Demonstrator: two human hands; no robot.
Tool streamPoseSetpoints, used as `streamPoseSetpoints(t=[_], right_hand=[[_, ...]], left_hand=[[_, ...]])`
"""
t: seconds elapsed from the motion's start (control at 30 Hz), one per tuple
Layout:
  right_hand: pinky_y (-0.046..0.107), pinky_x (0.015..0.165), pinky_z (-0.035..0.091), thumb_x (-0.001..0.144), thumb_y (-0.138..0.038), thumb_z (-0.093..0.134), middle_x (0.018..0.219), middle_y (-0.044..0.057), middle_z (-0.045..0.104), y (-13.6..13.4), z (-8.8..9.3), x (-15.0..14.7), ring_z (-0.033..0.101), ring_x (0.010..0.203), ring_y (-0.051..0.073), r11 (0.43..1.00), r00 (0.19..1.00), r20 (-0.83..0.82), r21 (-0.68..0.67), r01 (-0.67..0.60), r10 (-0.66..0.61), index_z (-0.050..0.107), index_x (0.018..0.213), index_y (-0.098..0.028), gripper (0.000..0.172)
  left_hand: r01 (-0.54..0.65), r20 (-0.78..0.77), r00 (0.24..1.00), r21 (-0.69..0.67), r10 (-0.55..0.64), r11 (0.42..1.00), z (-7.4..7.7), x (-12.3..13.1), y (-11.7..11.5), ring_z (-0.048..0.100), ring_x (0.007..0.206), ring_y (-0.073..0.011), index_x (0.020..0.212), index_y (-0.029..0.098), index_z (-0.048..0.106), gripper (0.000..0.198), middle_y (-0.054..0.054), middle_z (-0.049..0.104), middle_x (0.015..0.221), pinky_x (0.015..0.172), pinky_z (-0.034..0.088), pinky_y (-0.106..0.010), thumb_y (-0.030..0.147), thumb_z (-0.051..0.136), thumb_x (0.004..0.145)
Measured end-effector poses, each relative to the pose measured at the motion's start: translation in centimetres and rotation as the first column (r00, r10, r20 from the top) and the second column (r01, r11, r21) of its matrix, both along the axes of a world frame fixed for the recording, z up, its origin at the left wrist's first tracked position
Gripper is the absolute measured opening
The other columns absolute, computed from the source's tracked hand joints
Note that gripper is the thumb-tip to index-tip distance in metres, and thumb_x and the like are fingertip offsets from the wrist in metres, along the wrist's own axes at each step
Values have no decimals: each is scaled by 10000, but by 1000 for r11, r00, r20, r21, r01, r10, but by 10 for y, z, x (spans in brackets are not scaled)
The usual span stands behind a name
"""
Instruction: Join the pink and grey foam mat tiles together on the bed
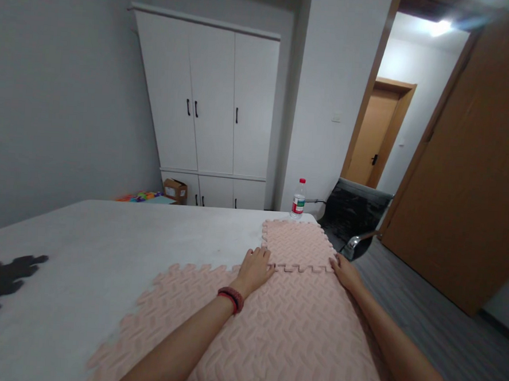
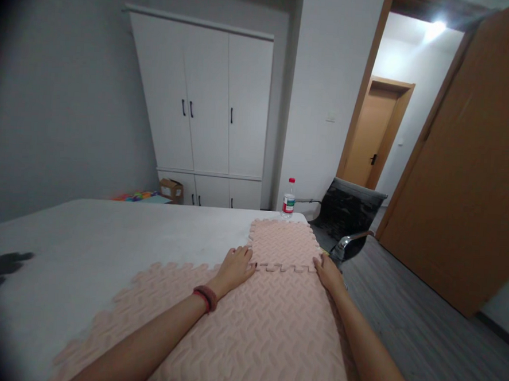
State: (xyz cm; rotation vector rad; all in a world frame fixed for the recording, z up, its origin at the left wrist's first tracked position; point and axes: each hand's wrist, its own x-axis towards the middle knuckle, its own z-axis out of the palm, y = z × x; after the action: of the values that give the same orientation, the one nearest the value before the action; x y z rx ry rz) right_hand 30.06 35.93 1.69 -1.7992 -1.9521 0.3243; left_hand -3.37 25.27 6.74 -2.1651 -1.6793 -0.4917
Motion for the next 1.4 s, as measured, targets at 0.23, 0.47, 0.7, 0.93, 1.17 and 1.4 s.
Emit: streamPoseSetpoints(t=[0.23,0.47,0.7,0.93,1.17,1.4], right_hand=[[299,1003,323,884,-473,345,1335,156,458,4,-3,0,461,1199,212,1000,1000,10,-29,4,-4,367,1326,-89,586],[341,977,349,885,-491,332,1346,130,457,-8,6,-4,486,1171,245,999,999,45,-37,13,-11,335,1358,-115,605],[343,931,380,869,-541,345,1282,104,525,-16,15,-6,526,1117,245,999,995,98,-48,5,0,369,1356,-168,614],[345,973,348,867,-580,317,1367,92,439,-23,22,-11,467,1187,231,999,982,185,-49,-21,30,363,1350,-183,627],[543,1008,232,839,-636,304,1325,201,434,-16,33,-39,357,1253,317,998,959,283,-53,31,-14,440,1268,-121,684],[637,1016,48,829,-682,177,1500,145,136,0,17,-93,63,1371,316,994,950,311,-100,32,0,201,1434,-215,764]], left_hand=[[17,22,1000,-26,-17,1000,2,1,-2,521,1045,-215,1079,159,539,322,-69,551,1124,913,432,-461,381,530,845],[342,19,939,-141,-343,929,9,-1,-2,458,1170,-168,1191,295,504,332,-5,528,1255,1040,310,-408,203,456,876],[421,69,907,-171,-415,891,8,-1,1,452,1185,-161,1230,333,475,371,-22,535,1253,1014,322,-348,214,367,896],[475,104,880,-197,-463,858,5,-1,5,453,1193,-184,1213,334,493,389,-17,527,1279,1004,342,-381,179,427,863],[503,144,864,-208,-482,839,5,2,3,474,1163,-205,1160,226,541,302,-52,552,1221,986,379,-429,225,471,866],[460,168,886,-214,-431,862,10,6,-4,493,1140,-218,1174,260,542,379,-65,564,1202,984,385,-374,430,485,840]])
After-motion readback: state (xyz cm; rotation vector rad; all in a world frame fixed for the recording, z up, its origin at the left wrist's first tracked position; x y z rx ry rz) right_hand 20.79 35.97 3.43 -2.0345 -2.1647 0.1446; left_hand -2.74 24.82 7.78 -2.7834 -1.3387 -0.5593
